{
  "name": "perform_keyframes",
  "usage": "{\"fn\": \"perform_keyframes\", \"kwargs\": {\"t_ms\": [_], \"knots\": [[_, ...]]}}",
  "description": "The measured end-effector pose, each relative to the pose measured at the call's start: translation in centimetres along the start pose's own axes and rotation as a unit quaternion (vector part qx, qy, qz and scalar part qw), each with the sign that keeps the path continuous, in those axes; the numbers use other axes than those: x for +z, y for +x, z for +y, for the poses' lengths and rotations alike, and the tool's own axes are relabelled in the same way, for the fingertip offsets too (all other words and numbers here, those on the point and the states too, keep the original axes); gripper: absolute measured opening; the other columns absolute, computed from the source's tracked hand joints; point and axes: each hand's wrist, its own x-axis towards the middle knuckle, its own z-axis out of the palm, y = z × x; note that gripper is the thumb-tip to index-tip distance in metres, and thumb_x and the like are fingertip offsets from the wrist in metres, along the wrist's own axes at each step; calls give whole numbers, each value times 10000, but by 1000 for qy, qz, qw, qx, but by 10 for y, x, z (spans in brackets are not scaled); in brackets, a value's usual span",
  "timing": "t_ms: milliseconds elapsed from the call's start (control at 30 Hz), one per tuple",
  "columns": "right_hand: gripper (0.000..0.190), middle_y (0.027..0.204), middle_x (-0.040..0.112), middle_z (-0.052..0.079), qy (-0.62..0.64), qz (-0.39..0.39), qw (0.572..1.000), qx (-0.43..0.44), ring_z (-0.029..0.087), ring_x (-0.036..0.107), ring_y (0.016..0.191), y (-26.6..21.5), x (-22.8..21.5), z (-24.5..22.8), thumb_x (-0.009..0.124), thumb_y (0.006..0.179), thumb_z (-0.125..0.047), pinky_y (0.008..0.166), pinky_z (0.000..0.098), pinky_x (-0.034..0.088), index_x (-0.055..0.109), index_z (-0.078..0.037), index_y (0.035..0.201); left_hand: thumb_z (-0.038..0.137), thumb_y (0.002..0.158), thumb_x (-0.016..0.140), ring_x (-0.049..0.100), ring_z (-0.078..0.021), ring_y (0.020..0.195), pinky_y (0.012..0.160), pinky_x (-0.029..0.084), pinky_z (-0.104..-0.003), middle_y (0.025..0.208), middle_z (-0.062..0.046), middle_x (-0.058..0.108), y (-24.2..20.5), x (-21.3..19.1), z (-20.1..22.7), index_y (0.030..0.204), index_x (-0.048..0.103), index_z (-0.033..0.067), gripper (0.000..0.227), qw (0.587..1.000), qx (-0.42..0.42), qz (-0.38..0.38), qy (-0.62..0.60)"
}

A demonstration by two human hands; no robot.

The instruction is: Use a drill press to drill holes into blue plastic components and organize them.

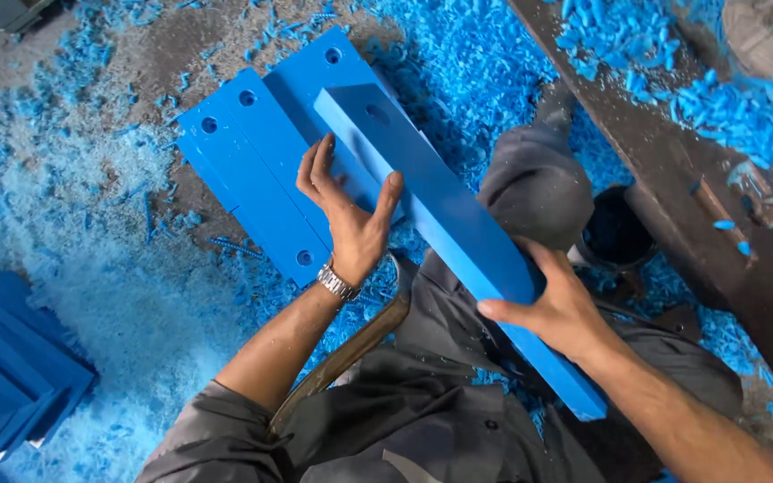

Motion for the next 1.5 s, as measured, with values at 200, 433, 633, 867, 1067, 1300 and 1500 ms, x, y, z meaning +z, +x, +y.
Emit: {"fn": "perform_keyframes", "kwargs": {"t_ms": [200,433,633,867,1067,1300,1500], "knots": [[911,1261,726,211,120,-76,989,35,310,733,1144,101,46,-81,881,592,-435,933,393,592,588,-24,1351,240,921,764,653,-223,1062,900,551,-382,1219,-140,666,0,21,-36,1400,468,-6,615,870,-345,-102,-338],[890,1302,491,210,24,105,956,-272,328,607,1133,125,100,-51,908,790,-381,935,411,531,461,-24,1471,85,869,739,723,-300,948,804,632,-459,1115,-192,692,48,23,-144,1264,525,-39,466,802,-436,-19,-409],[402,1232,653,138,114,81,958,-251,244,705,1120,90,82,-39,768,945,-220,903,361,596,625,-34,1272,45,864,714,742,-348,941,772,650,-513,1099,-207,698,47,52,-229,1274,487,-5,471,761,-520,12,-388],[197,996,726,84,80,58,974,-203,176,753,871,95,102,-43,757,903,-140,766,305,596,707,-33,1060,60,804,791,726,-319,956,795,627,-473,1116,-188,704,20,129,-335,1271,520,18,542,764,-544,75,-339],[181,940,722,63,7,53,980,-193,194,737,829,105,112,-48,770,876,-175,718,320,575,716,-60,1005,106,786,819,682,-309,1052,875,577,-460,1195,-173,693,17,153,-355,1336,525,29,628,780,-553,98,-274],[192,918,716,48,-87,36,977,-191,237,716,806,105,110,-49,780,839,-231,677,366,553,734,-100,972,194,808,827,607,-347,1235,1030,498,-460,1366,-209,613,3,182,-410,1493,411,49,815,824,-542,112,-121],[197,910,710,40,-117,20,971,-209,247,698,784,107,111,-49,764,855,-253,691,395,540,719,-97,966,210,824,779,501,-419,1321,1095,443,-478,1468,-225,461,31,164,-311,1459,530,128,687,924,-350,119,97]]}}
